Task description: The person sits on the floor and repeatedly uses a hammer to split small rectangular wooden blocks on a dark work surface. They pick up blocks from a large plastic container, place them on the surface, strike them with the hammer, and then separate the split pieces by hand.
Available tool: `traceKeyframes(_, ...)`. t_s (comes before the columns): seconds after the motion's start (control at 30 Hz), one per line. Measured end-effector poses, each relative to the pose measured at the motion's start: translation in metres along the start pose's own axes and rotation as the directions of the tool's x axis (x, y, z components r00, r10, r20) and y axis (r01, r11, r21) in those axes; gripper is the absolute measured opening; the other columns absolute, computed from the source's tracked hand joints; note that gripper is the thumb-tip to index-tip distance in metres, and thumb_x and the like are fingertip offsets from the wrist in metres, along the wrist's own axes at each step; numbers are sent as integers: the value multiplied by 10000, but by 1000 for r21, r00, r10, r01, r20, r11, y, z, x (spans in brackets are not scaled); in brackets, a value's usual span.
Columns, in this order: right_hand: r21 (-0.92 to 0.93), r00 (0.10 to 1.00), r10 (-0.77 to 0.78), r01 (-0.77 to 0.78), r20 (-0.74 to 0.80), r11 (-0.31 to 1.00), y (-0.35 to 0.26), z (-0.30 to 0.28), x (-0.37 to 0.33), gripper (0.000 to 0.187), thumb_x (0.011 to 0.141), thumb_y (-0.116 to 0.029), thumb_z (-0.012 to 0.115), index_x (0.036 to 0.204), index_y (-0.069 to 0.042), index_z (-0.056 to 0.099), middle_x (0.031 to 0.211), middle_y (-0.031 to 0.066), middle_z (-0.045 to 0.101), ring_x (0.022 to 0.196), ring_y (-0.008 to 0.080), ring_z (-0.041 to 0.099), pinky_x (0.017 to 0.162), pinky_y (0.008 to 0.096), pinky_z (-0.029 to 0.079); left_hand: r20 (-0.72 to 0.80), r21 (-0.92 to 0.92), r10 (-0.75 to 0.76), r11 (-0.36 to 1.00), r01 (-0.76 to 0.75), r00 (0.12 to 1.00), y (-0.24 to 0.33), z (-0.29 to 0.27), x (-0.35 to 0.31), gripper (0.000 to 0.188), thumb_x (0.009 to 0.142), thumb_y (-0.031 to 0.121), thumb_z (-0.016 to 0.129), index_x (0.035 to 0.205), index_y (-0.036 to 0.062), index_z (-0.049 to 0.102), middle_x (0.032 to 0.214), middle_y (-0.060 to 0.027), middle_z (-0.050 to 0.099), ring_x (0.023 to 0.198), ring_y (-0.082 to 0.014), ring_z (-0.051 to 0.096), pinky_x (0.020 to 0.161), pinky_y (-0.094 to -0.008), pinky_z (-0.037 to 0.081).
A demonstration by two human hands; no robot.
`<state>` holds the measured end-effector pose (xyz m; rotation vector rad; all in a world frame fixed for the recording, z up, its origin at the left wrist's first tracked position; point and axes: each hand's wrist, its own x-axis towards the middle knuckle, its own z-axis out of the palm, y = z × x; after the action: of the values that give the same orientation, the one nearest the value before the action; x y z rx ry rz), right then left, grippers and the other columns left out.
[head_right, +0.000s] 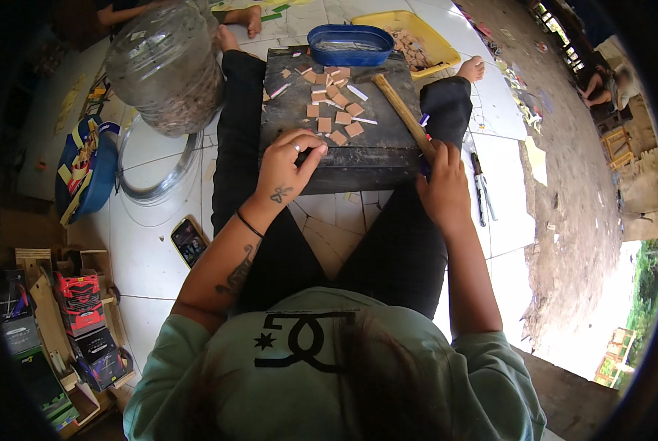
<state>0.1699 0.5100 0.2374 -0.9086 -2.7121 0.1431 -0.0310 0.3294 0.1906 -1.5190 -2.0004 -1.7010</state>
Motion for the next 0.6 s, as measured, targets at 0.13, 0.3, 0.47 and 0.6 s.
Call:
traceKeyframes(0.13, 327, 998, 26, -44, 61, 944, 22, -7, -20, 470, 897, -46, 609, 1333, -40, 433, 1053, 146, 554, 849, 265, 620, 721, 355, 510, 12, -35, 14, 999, -13, 1000, -1, -3, -1, 68, 821, 34, 710, 850, -14, 671, 865, -113, 680, 808, -253, 666, 719, -308, 514)
traceKeyframes(0.3, 651, 931, 51, -291, 361, 701, 1, -61, -73, 365, 1034, -126, 425, 1390, -42, 416, 775, 4, 511, 535, 53, 432, 481, 210, 354, 11, -49, -1, 999, 1, 1000, -1, -3, -1, 59, 823, 21, 704, 848, -19, 669, 860, -115, 679, 775, -241, 667, 696, -297, 514)
traceKeyframes(0.47, 380, 971, -154, 76, 180, 922, -22, -98, -107, 429, 975, -82, 523, 1398, -66, 454, 818, 178, 583, 691, 283, 616, 639, 366, 503, 17, -67, -8, 998, 9, 1000, -1, -1, -1, 77, 845, 52, 669, 830, -22, 659, 851, -115, 668, 767, -273, 653, 698, -328, 509)
traceKeyframes(0.6, 303, 981, -176, 144, 83, 942, -34, -109, -117, 473, 947, -41, 541, 1410, -86, 457, 885, 205, 598, 717, 341, 636, 655, 393, 510, 23, -51, 1, 999, 1, 1000, -2, -1, -1, 54, 843, 24, 679, 829, -20, 650, 836, -97, 662, 721, -209, 646, 625, -284, 492)
